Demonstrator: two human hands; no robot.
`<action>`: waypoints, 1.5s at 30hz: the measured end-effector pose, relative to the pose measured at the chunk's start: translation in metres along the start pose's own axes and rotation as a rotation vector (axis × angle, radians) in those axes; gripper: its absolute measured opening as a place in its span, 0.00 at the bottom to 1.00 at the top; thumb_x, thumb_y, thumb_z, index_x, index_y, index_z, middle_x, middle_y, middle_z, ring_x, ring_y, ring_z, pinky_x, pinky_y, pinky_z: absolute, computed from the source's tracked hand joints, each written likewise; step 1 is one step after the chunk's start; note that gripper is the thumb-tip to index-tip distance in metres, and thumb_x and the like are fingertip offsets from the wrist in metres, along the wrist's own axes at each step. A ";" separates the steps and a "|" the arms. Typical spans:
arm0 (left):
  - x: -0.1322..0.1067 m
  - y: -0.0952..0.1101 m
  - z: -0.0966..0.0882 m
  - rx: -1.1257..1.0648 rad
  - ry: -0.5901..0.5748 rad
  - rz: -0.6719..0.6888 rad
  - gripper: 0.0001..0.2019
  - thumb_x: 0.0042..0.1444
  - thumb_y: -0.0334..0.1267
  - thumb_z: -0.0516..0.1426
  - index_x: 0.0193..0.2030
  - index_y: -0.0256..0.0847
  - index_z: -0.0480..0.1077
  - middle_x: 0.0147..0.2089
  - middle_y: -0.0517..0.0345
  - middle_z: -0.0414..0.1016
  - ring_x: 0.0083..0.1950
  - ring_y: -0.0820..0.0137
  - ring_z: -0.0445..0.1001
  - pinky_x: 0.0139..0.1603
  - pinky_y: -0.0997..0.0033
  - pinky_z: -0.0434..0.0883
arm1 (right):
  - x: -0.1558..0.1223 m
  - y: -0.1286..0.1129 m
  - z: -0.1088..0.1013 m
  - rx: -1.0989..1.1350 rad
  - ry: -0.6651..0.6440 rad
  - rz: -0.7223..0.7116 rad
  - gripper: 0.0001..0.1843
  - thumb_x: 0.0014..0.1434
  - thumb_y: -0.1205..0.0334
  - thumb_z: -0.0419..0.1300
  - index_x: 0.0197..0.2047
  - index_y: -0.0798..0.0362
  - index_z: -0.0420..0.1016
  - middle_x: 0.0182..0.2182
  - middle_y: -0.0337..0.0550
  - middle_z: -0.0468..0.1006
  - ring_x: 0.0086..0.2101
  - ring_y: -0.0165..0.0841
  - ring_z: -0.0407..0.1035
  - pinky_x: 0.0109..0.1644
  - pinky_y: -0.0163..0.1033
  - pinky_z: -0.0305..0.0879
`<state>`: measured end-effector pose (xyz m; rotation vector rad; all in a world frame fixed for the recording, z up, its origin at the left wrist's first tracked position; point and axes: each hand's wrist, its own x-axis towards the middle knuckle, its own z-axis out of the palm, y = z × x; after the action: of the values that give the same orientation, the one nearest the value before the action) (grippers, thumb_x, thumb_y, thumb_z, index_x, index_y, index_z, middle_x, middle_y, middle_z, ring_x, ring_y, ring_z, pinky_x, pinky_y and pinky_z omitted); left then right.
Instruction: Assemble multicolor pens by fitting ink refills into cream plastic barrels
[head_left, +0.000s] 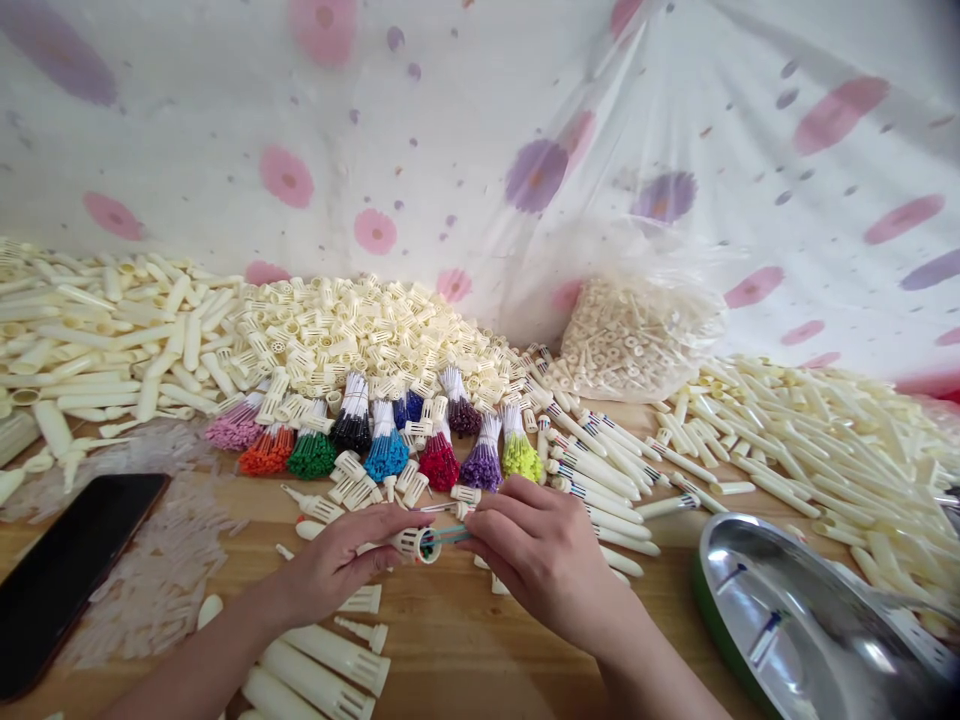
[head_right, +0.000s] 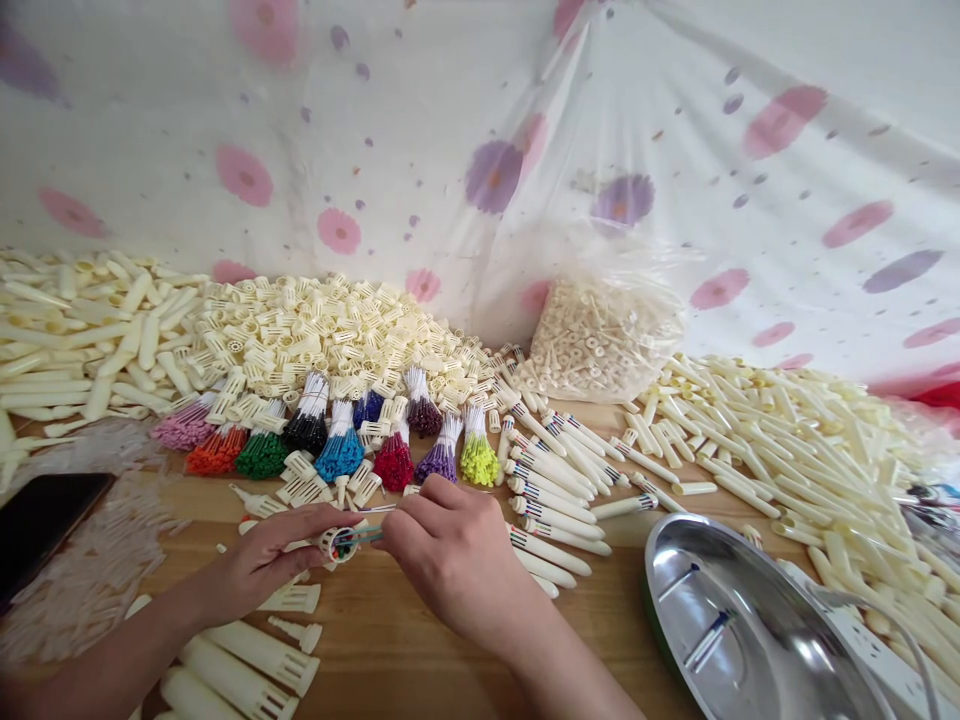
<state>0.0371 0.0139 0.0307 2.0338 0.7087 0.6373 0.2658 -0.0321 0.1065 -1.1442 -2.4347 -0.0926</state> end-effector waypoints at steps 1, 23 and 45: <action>0.000 0.000 0.000 0.003 0.002 0.004 0.18 0.58 0.34 0.52 0.55 0.52 0.66 0.51 0.56 0.75 0.50 0.66 0.73 0.50 0.69 0.69 | 0.000 0.000 0.000 0.000 -0.006 -0.003 0.10 0.61 0.67 0.52 0.29 0.54 0.69 0.23 0.40 0.72 0.27 0.30 0.61 0.29 0.35 0.54; 0.003 0.000 0.008 0.133 0.395 0.161 0.14 0.53 0.33 0.58 0.47 0.48 0.73 0.39 0.56 0.77 0.41 0.69 0.75 0.42 0.73 0.72 | 0.001 0.006 0.012 0.097 0.045 0.046 0.14 0.63 0.65 0.51 0.25 0.55 0.65 0.19 0.39 0.67 0.24 0.28 0.57 0.26 0.33 0.49; 0.004 -0.003 0.011 0.017 0.508 0.052 0.13 0.46 0.19 0.52 0.32 0.43 0.64 0.35 0.62 0.69 0.38 0.73 0.71 0.40 0.74 0.67 | 0.002 -0.026 0.014 0.467 -0.024 0.097 0.11 0.63 0.61 0.50 0.50 0.51 0.60 0.42 0.43 0.75 0.37 0.31 0.69 0.40 0.34 0.63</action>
<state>0.0465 0.0118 0.0230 1.9230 0.9528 1.2039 0.2404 -0.0439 0.0979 -1.0432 -2.2451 0.4956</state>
